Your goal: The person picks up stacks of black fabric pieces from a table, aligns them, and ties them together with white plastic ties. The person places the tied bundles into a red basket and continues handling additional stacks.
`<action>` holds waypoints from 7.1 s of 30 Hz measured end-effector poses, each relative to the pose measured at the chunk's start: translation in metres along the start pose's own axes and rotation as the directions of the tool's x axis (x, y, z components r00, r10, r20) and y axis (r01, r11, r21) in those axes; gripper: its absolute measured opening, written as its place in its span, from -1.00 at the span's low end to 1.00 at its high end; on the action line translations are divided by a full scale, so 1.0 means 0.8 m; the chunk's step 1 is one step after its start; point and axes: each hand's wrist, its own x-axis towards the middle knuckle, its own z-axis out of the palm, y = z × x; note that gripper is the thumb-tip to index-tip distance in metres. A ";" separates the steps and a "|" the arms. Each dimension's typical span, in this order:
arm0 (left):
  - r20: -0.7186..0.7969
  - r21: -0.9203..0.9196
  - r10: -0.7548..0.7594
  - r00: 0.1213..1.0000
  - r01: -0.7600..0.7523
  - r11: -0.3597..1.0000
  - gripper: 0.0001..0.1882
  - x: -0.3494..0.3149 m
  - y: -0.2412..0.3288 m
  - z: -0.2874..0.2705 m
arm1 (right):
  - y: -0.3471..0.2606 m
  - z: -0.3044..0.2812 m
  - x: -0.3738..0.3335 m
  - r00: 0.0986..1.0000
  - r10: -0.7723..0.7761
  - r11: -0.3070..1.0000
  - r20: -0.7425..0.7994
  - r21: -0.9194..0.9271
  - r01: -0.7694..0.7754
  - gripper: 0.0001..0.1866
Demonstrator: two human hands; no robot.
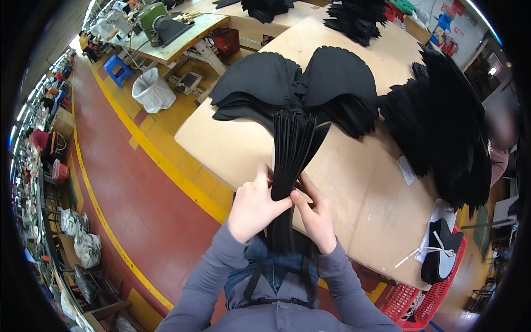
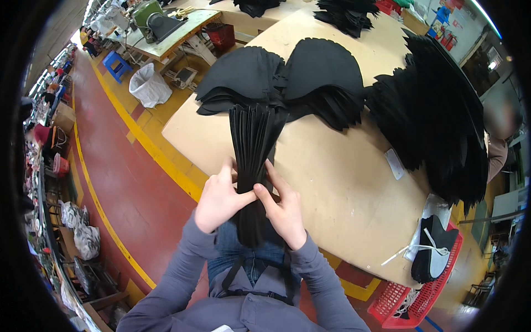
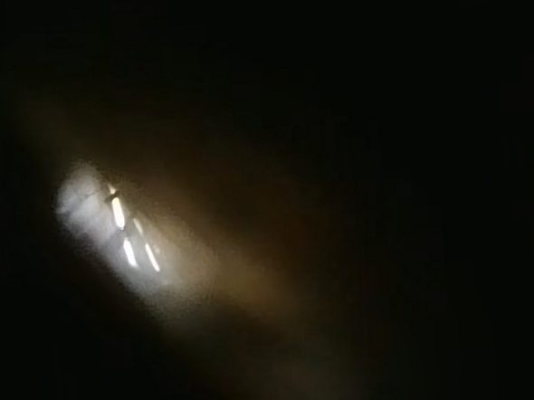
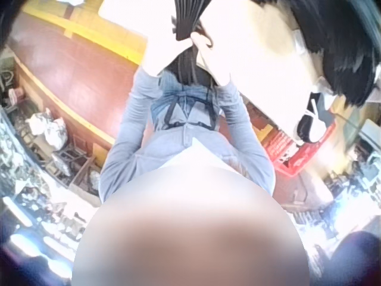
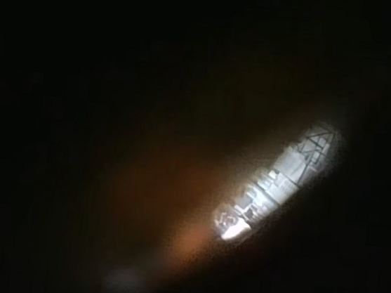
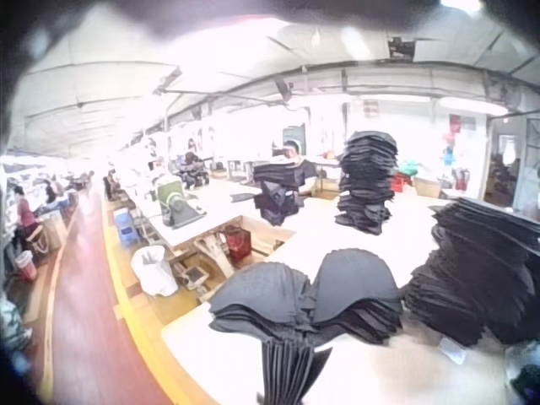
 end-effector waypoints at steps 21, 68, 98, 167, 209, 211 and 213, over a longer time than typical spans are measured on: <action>0.128 -0.655 -0.208 0.970 0.240 0.717 -0.12 -0.003 -0.014 -0.014 | 0.001 -0.014 0.000 0.998 0.043 0.998 -0.040 0.054 -0.041 -0.74; 0.257 -0.671 -0.169 0.951 0.302 0.678 -0.11 -0.011 -0.024 -0.009 | -0.007 -0.009 -0.004 0.973 -0.208 0.899 -0.096 -0.410 0.152 -0.87; 0.319 -0.665 -0.148 0.936 0.332 0.669 -0.04 -0.012 -0.022 -0.012 | -0.002 -0.004 -0.011 0.964 -0.180 0.947 -0.196 -0.301 0.116 -0.82; 0.289 -0.706 -0.113 0.951 0.291 0.646 -0.11 -0.026 -0.038 -0.005 | -0.018 0.026 -0.017 0.917 -0.320 0.864 -0.237 -0.471 0.180 -0.85; 0.774 -0.610 -0.180 0.608 0.791 0.046 -0.18 0.009 -0.113 -0.027 | 0.002 -0.076 -0.021 0.622 -0.513 0.093 0.591 -0.682 0.725 -0.45; 0.819 -0.562 -0.101 0.564 0.825 0.053 -0.26 0.017 -0.141 -0.033 | 0.028 -0.064 -0.022 0.615 -0.357 0.078 0.703 -0.633 0.770 -0.38; 0.671 -0.549 -0.243 0.700 0.690 0.471 -0.34 0.001 -0.153 0.000 | 0.064 -0.048 -0.033 0.643 -0.293 0.242 0.707 -0.596 0.766 -0.43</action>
